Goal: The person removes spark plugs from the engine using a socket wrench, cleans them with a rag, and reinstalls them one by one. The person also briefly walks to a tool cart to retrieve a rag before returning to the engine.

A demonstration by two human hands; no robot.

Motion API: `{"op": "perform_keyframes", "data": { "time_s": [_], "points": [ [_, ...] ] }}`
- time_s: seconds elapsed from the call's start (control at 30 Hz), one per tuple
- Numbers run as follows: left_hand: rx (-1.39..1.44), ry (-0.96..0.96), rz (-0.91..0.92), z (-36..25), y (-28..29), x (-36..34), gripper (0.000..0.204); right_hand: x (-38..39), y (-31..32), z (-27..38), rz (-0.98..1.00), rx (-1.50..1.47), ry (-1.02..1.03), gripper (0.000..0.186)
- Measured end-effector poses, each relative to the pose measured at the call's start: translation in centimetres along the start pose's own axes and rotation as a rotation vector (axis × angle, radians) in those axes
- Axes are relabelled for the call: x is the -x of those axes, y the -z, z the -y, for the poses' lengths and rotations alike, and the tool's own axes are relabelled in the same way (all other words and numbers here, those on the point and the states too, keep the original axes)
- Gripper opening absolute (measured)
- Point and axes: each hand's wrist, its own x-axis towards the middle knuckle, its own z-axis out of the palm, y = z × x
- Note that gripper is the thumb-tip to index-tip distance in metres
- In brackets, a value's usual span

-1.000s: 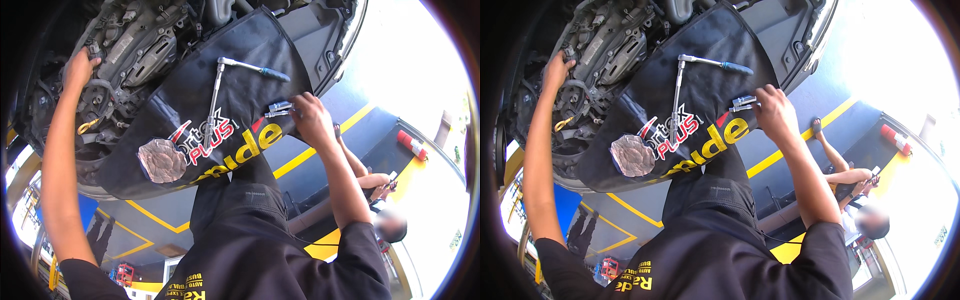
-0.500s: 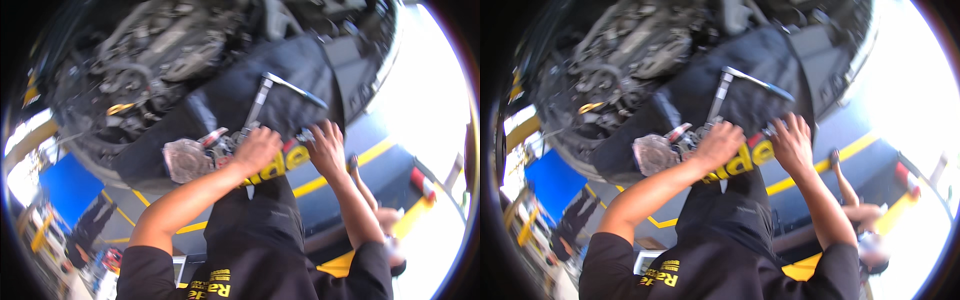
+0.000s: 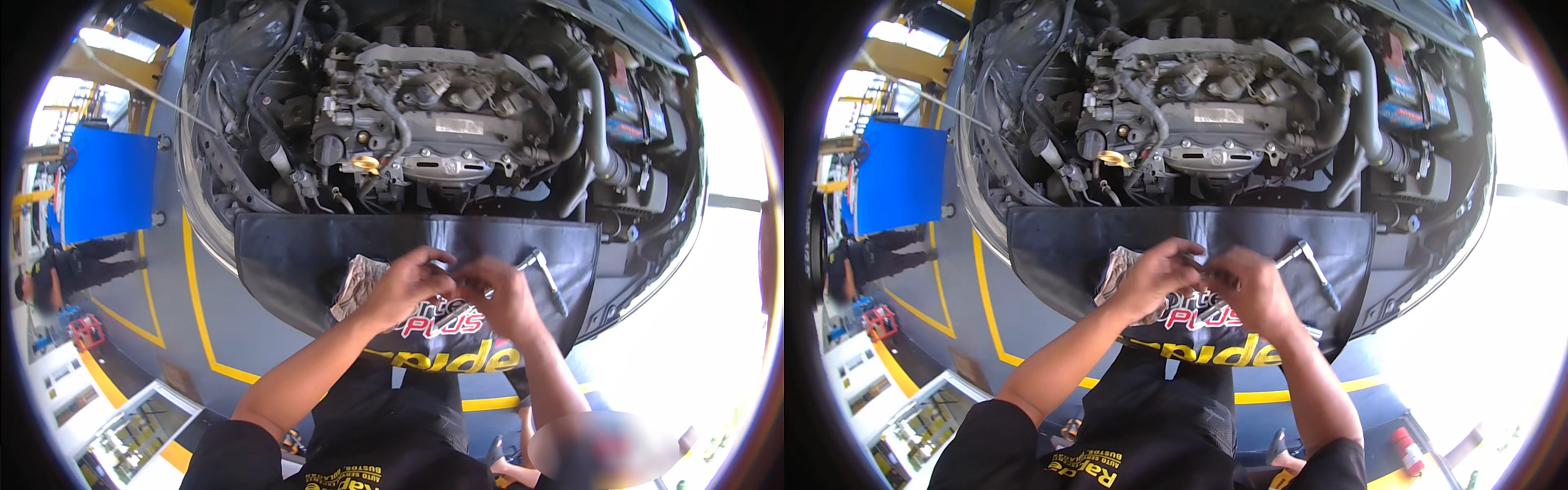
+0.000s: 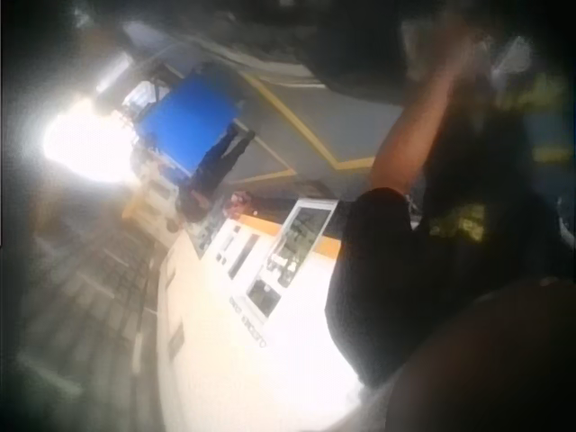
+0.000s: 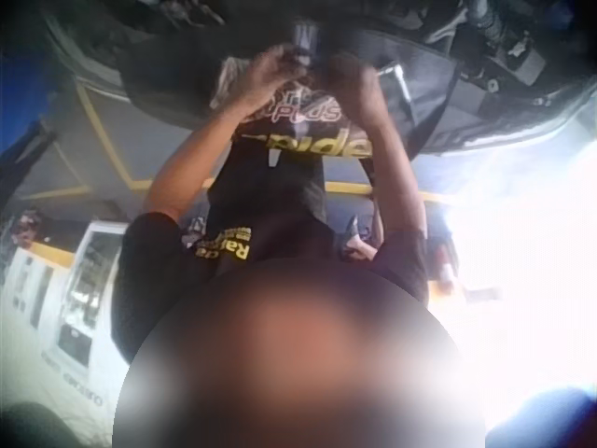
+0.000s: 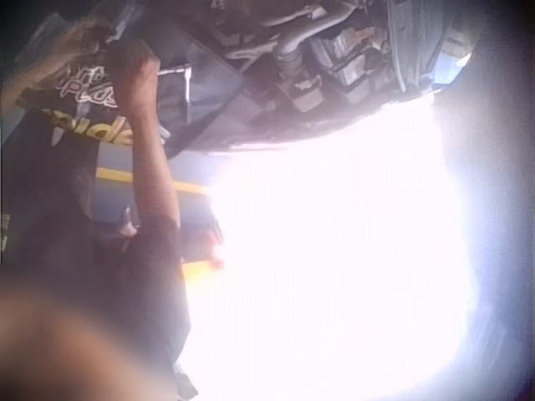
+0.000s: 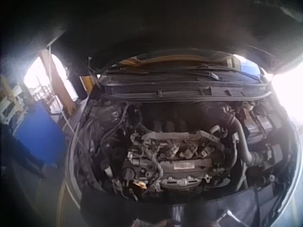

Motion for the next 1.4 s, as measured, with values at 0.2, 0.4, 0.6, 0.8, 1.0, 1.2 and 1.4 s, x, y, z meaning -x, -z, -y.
{"op": "perform_keyframes", "data": {
  "time_s": [0.2,0.4,0.6,0.8,1.0,1.2,1.4],
  "points": [
    [-0.834,-0.269,-0.414,0.0,7.1,5.9,0.024,-18.3,2.8,1.2,-0.351,0.39,0.174,0.02],
    [-1.172,-0.501,-0.501,2.2,11.9,8.5,0.028,-26.3,1.2,2.1,-0.252,0.541,0.29,0.018],
    [-1.283,-0.569,-0.492,3.7,12.2,8.0,0.026,-26.8,0.7,1.7,-0.237,0.582,0.308,0.015],
    [-1.289,-0.591,-0.517,3.9,12.2,7.9,0.023,-27.2,0.3,1.1,-0.206,0.778,0.381,0.013],
    [-1.307,-0.597,-0.526,3.9,12.1,7.7,0.02,-27.7,-0.2,0.9,-0.254,0.943,0.409,0.018],
    [-1.324,-0.596,-0.53,3.8,12.0,7.6,0.019,-27.9,0.5,2.1,-0.153,1.06,0.374,0.026],
    [-1.326,-0.599,-0.534,3.8,11.9,7.5,0.018,-27.5,1.1,2.7,-0.075,1.06,0.4,0.017]
  ]
}}
